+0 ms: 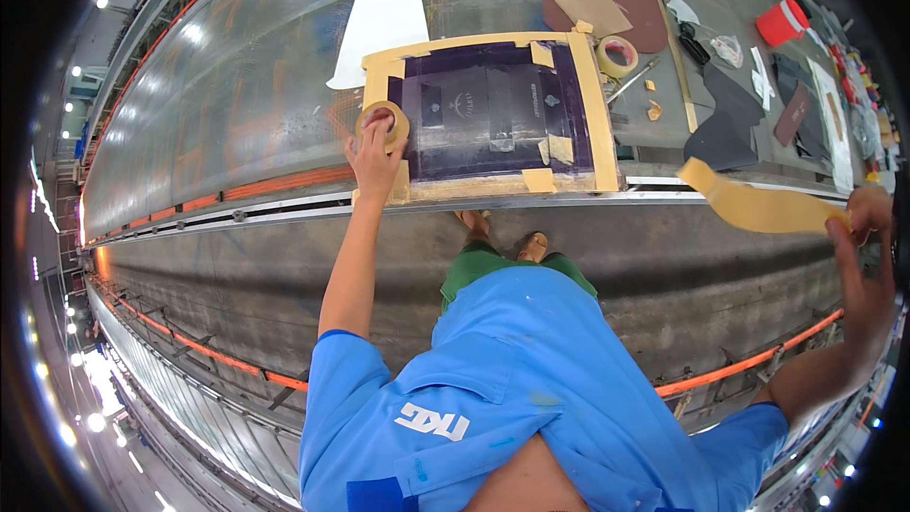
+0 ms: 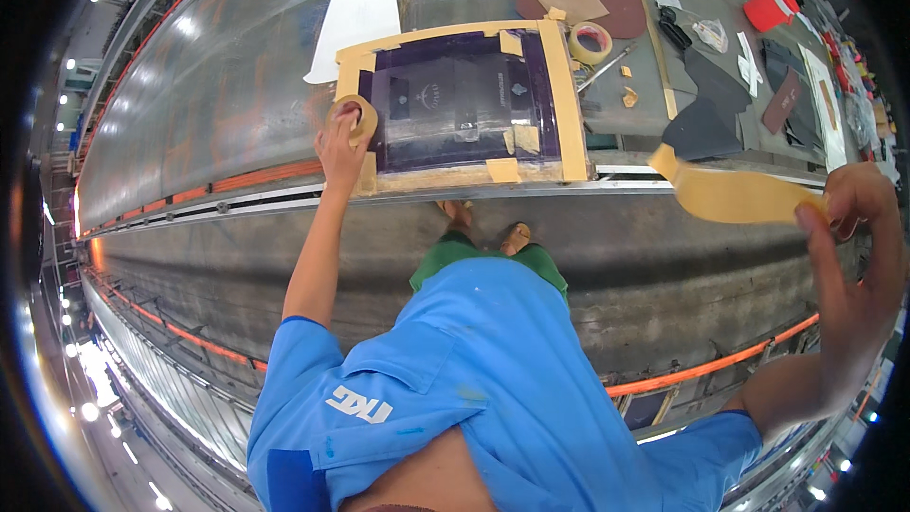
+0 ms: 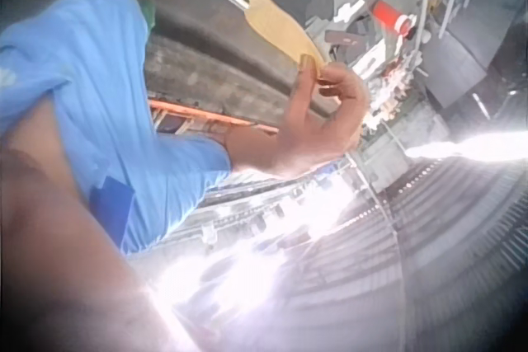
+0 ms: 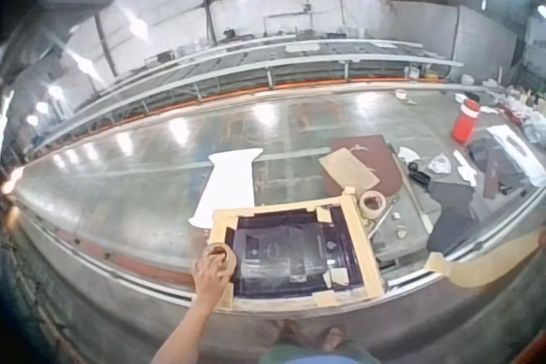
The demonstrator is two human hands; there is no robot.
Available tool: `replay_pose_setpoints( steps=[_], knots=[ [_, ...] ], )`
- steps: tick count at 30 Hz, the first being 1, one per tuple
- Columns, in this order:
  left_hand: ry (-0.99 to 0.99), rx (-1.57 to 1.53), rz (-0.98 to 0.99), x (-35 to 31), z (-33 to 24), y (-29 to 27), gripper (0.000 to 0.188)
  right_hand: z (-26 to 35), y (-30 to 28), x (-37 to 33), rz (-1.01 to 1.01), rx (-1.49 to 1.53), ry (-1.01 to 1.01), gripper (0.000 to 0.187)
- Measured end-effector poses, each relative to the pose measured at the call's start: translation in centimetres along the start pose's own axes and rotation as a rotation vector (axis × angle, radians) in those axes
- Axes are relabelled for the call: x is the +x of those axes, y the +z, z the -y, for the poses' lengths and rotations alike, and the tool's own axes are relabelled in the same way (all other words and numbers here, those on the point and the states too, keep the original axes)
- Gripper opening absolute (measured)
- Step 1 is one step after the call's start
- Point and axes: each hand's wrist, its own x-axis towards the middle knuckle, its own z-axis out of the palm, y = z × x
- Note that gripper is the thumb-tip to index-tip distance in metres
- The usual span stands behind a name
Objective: The person assembles a rectangular frame around a dark panel on a metal table. They apply masking tape to secure the frame, then use a screwdriver to tighten screws along the frame edges.
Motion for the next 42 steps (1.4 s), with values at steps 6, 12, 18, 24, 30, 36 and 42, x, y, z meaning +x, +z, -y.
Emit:
replay_pose_setpoints(
  steps=[6,12,18,24,30,36,42],
  knots=[
    [0.363,-1.161,0.176,2.5,-20.0,-12.6,0.124,5.8,2.6,2.3,0.28,0.387,-0.18,0.022],
    [0.628,-1.254,0.405,1.7,-28.1,-17.4,0.082,7.1,2.6,2.8,0.485,0.554,-0.183,0.022],
    [0.216,-1.343,0.772,-3.6,-24.1,-13.7,0.039,1.8,2.9,1.4,0.268,0.772,-0.294,0.028],
    [-0.399,-1.359,0.813,-10.1,-15.6,-13.0,0.018,-5.1,6.8,-6.4,-0.007,0.559,0.253,0.044],
    [-0.881,-1.548,0.55,-13.0,-9.8,-14.2,0.011,-7.4,23.1,-10.2,-0.108,1.059,0.815,0.025],
    [-1.093,-1.348,0.337,-13.0,-3.8,-10.3,0.024,-3.1,35.1,-14.9,0.088,1.361,1.207,0.011],
    [-1.028,-1.09,0.226,-12.2,-1.3,-7.7,0.022,0.1,39.9,-17.0,0.129,1.159,1.358,0.021]
  ],
)
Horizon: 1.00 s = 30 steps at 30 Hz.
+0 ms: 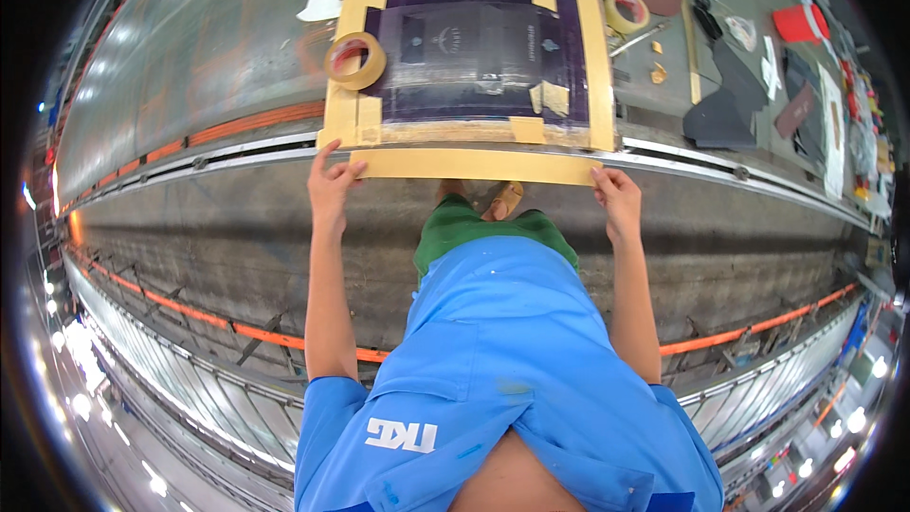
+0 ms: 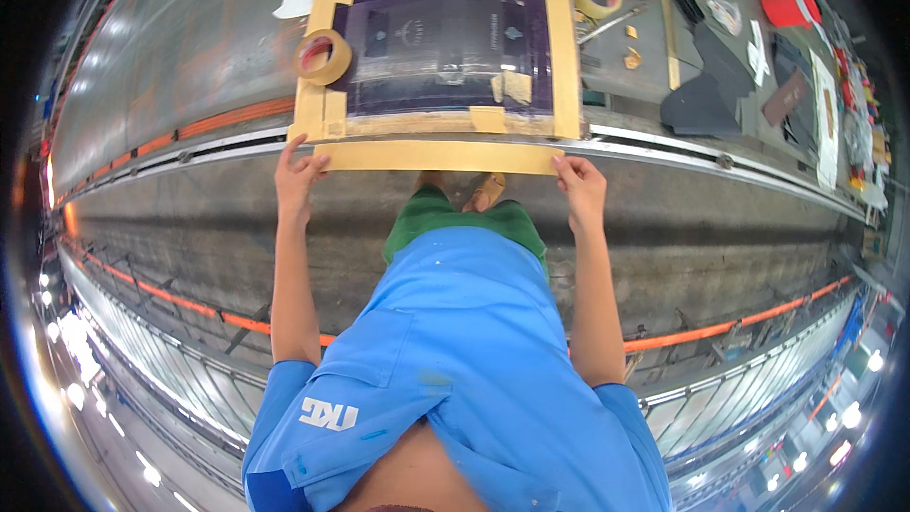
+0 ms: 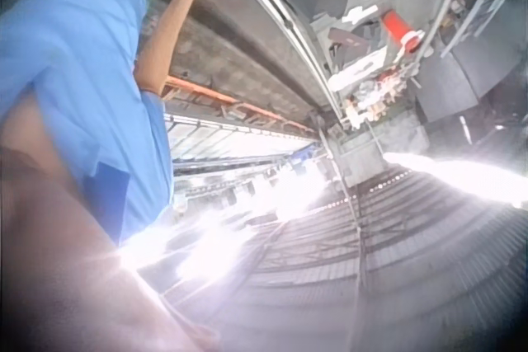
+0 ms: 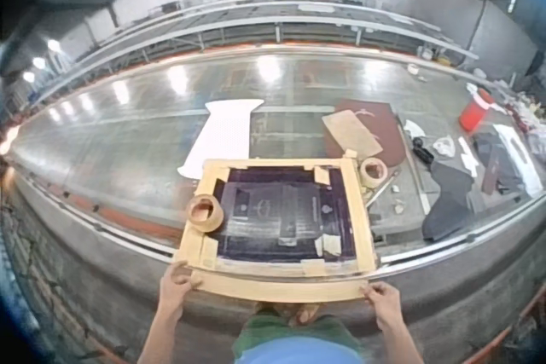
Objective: The person assembles a rectangular frame around a dark panel on a metal table. They apply masking tape to secure the frame, then use a screwdriver to tighten screws along the frame edges.
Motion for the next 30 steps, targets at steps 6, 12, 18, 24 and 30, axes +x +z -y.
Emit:
replay_pose_setpoints(
  steps=[6,12,18,24,30],
  knots=[
    [-0.12,0.025,-0.013,2.0,-0.1,-0.6,0.019,1.2,1.7,1.0,-0.13,-0.171,-0.163,0.027],
    [-0.089,0.211,-0.092,3.5,-0.3,-0.4,0.025,1.9,2.0,3.4,-0.182,-0.575,-0.22,0.044],
    [-0.02,0.274,-0.112,4.9,1.1,0.3,0.03,0.7,1.9,5.2,-0.208,-0.49,-0.138,0.046],
    [-0.019,0.358,-0.144,5.5,2.1,0.4,0.031,1.0,2.3,5.0,-0.222,-0.466,-0.151,0.046],
    [-0.004,0.322,-0.193,4.7,1.7,1.3,0.034,0.7,2.3,5.1,-0.225,-0.478,-0.171,0.046]
  ],
)
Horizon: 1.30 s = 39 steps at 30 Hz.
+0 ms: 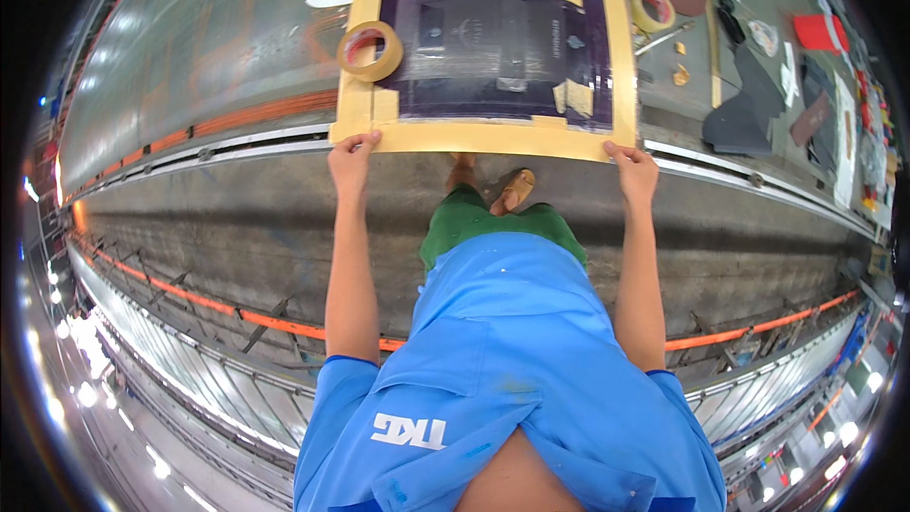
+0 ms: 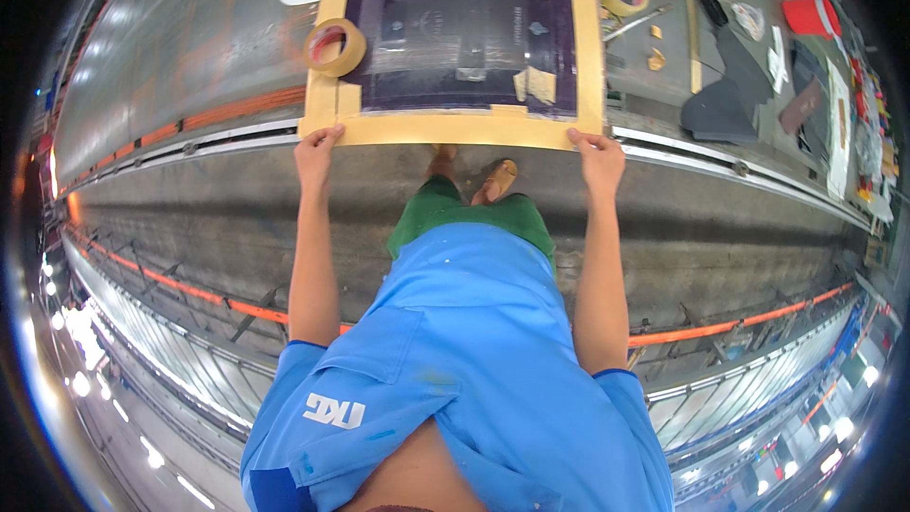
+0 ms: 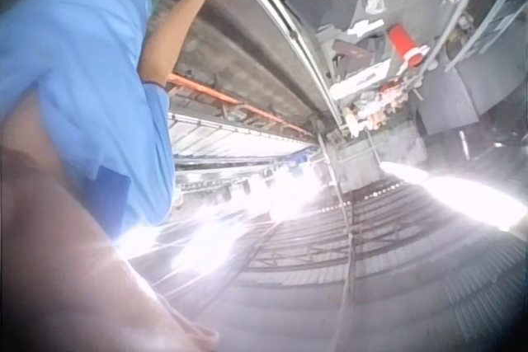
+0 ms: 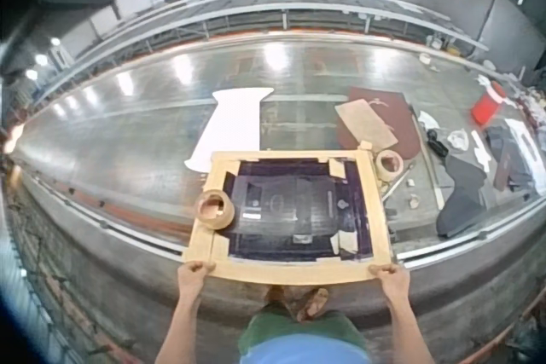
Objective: The person assembles a rectangular frame around a dark panel on a metal table. They apply masking tape to secure the frame, then use a screwdriver to tighten screws along the frame edges.
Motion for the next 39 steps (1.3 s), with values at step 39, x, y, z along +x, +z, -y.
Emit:
replay_pose_setpoints(
  steps=[39],
  knots=[
    [1.075,0.999,0.4,-3.4,-0.7,2.3,0.086,2.9,4.1,-5.4,0.348,-0.672,-1.016,0.082]
  ],
)
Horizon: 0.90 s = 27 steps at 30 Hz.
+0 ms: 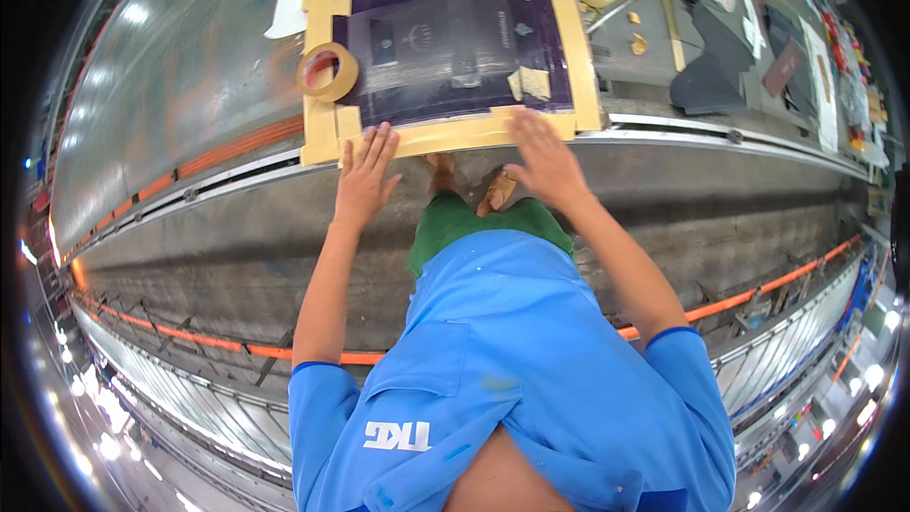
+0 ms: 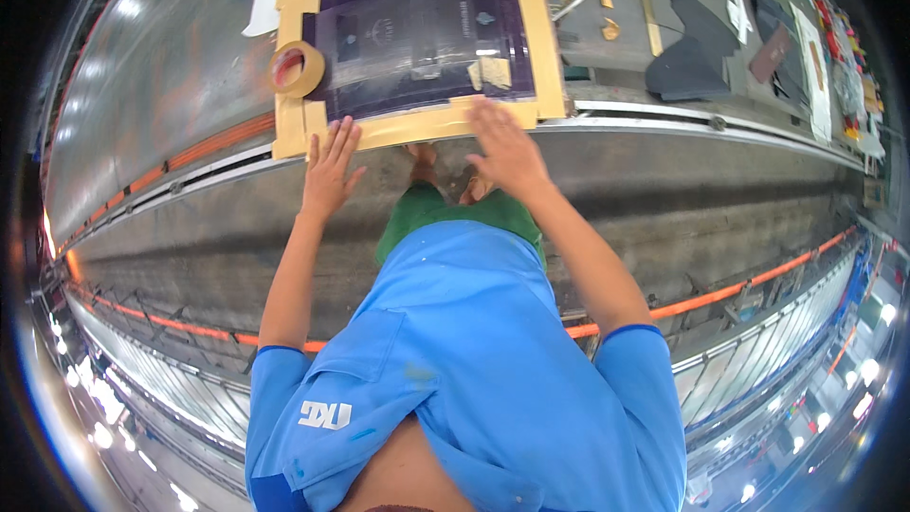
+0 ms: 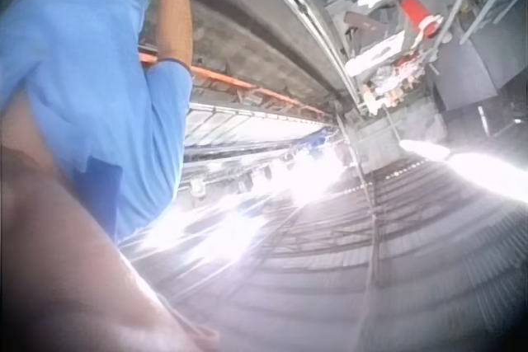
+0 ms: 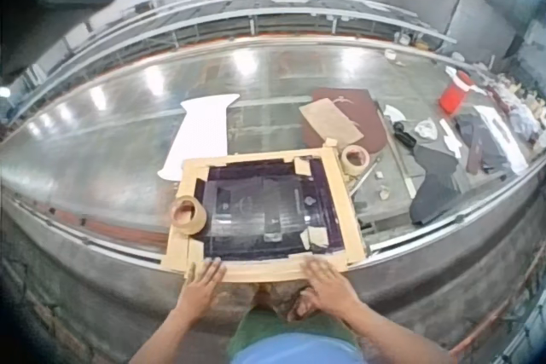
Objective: The person assembles a rectangular frame around a dark panel on a metal table. They apply masking tape to secure the frame, then use a screwdriver to tighten screws along the frame edges.
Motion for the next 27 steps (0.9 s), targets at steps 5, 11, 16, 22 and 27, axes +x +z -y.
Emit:
replay_pose_setpoints(
  steps=[5,11,16,22,27],
  knots=[
    [-0.123,0.231,0.065,-3.9,4.5,-1.6,0.086,-2.1,-1.6,-2.2,0.044,-0.141,0.048,0.082],
    [-0.208,-0.022,-0.115,-5.0,4.6,-3.6,0.081,-1.5,-1.2,-1.0,-0.064,-0.048,0.052,0.075],
    [0.069,-0.337,-0.135,4.1,1.4,-3.5,0.081,-0.4,-0.7,8.1,-0.071,0.044,-0.195,0.071],
    [0.212,0.023,-0.063,9.3,1.2,0.2,0.088,0.7,1.5,12.3,0.021,-0.137,-0.355,0.082],
    [0.231,0.04,-0.063,9.1,1.1,0.6,0.096,0.2,1.5,12.7,0.04,-0.173,-0.386,0.093]
  ],
)
